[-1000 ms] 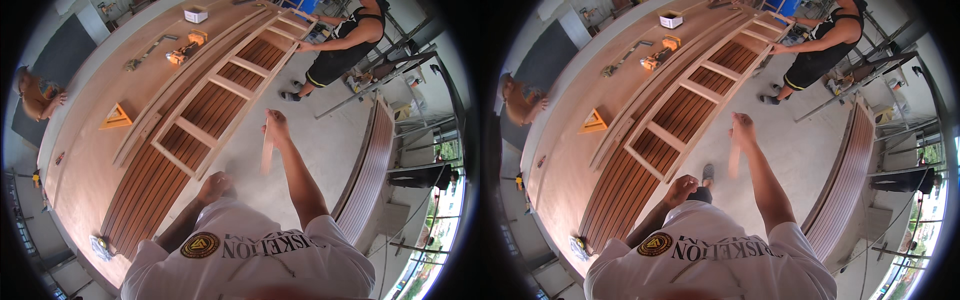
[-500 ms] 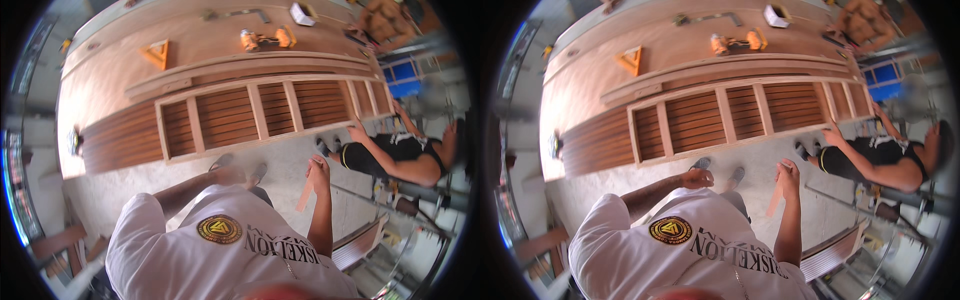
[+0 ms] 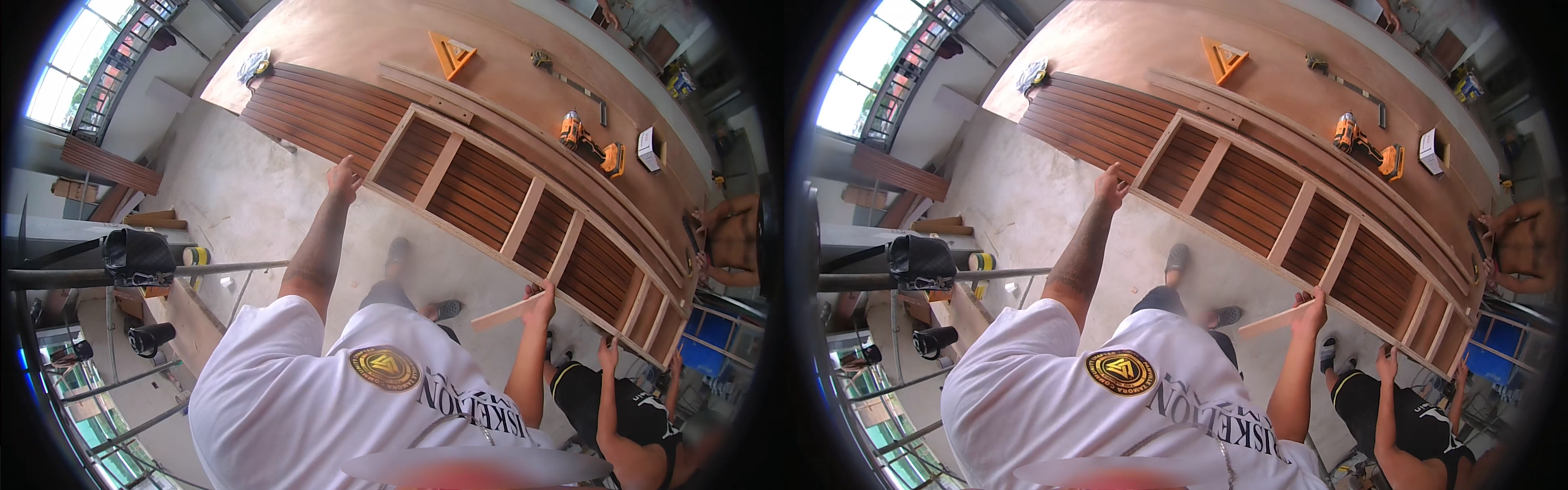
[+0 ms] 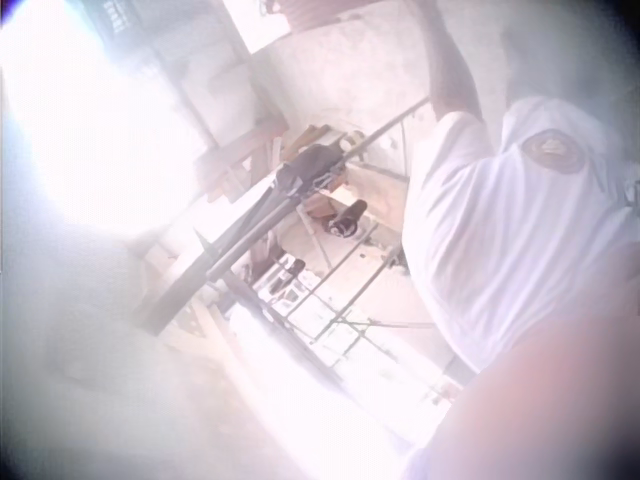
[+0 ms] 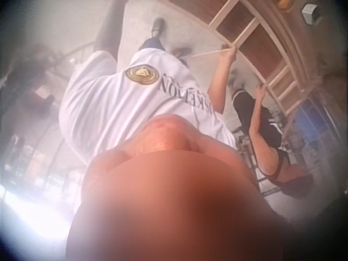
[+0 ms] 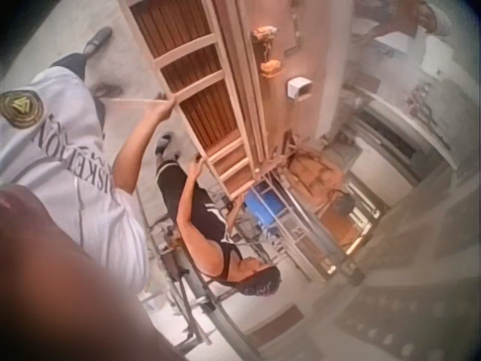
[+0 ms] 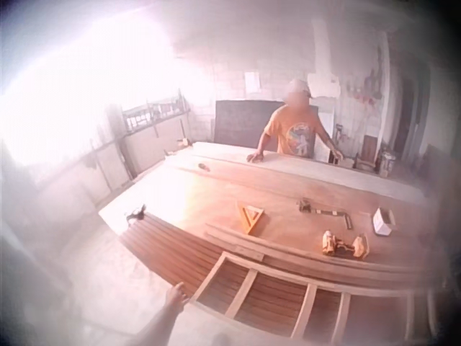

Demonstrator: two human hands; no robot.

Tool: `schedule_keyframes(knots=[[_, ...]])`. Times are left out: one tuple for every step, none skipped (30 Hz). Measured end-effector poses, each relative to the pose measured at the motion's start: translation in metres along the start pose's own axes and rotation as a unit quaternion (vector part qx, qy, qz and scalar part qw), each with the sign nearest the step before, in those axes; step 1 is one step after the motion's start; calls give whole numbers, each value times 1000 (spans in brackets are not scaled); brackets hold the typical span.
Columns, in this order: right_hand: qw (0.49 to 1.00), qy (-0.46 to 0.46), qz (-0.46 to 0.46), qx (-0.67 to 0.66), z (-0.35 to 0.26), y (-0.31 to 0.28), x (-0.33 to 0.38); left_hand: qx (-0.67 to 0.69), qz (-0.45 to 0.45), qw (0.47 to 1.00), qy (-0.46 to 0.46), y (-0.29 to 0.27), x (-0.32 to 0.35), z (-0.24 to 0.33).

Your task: The person assembles a wooden frame by positioning planks and using a cordless drill to fasten them. They wipe the surface with a cloth, align components, and secure joints with screws while two coworkers assist nearby.

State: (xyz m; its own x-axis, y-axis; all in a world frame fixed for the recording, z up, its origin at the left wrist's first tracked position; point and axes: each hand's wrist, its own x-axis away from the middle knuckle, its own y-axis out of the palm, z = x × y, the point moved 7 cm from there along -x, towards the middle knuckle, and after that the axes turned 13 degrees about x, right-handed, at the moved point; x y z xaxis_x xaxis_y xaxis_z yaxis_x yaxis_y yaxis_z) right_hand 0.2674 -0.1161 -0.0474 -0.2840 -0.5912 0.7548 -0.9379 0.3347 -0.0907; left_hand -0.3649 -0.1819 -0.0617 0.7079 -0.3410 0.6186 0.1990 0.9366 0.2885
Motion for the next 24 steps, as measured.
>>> schedule_keyframes(knots=[[1000, -5, 5, -6, 0, 0, -1, -19, 32, 999, -11, -3, -5, 0], [999, -10, -5, -36, 2, 0, 0, -42, 46, 997, -37, -4, -10, -4], [997, -31, -3, -70, 2, 1, 1, -38, 34, 999, -20, -4, -15, 0], [993, -63, 1, -102, 1, 1, 3, -35, 7, 999, -17, -5, -19, -1], [989, -86, 5, -123, 1, 0, 7, -19, 5, 999, -35, -8, -24, -3], [984, -112, 16, -136, 1, -2, 11, 13, -6, 1000, -26, -10, -26, -4], [982, -133, -8, -131, 0, 0, 17, 18, -48, 998, -27, -8, -29, -3], [981, -153, -23, -121, -1, 2, 21, 8, -36, 999, -25, -12, -30, -3], [980, -162, -29, -111, -3, 2, 24, 42, -73, 996, -18, -7, -30, -3], [975, -177, -40, -127, -7, 4, 28, 56, -71, 996, -29, -8, -30, -2], [973, -183, -26, -141, -9, 1, 30, 79, -82, 993, -36, -3, -29, 0], [968, -177, -12, -178, -11, -1, 31, 94, -92, 989, -66, 1, -28, 2], [962, -222, -30, -155, -21, -1, 38, 86, -143, 982, -88, 10, -24, 7], [963, -208, -23, -168, -21, -3, 42, 81, -184, 974, -104, 19, -19, 12], [961, -207, -21, -181, -23, -4, 47, 45, -194, 973, -116, 23, -19, 20], [958, -213, -26, -191, -26, -5, 55, 51, -195, 973, -111, 26, -17, 24], [961, -196, -12, -193, -26, -11, 66, 32, -219, 969, -109, 29, -16, 31], [959, -207, -10, -193, -31, -16, 78, 6, -217, 970, -109, 28, -18, 34], [957, -220, -16, -190, -40, -22, 93, -3, -241, 966, -97, 30, -19, 35], [954, -234, -24, -187, -50, -28, 106, -19, -257, 962, -86, 30, -23, 36], [947, -238, -17, -215, -59, -36, 119, 14, -265, 962, -69, 30, -29, 37], [934, -264, -69, -232, -76, -39, 133, 0, -284, 959, 14, 31, -36, 46], [922, -280, -96, -249, -91, -47, 149, -23, -271, 957, 100, 30, -45, 53], [907, -304, -129, -262, -105, -54, 164, -52, -290, 937, 187, 34, -49, 62]])
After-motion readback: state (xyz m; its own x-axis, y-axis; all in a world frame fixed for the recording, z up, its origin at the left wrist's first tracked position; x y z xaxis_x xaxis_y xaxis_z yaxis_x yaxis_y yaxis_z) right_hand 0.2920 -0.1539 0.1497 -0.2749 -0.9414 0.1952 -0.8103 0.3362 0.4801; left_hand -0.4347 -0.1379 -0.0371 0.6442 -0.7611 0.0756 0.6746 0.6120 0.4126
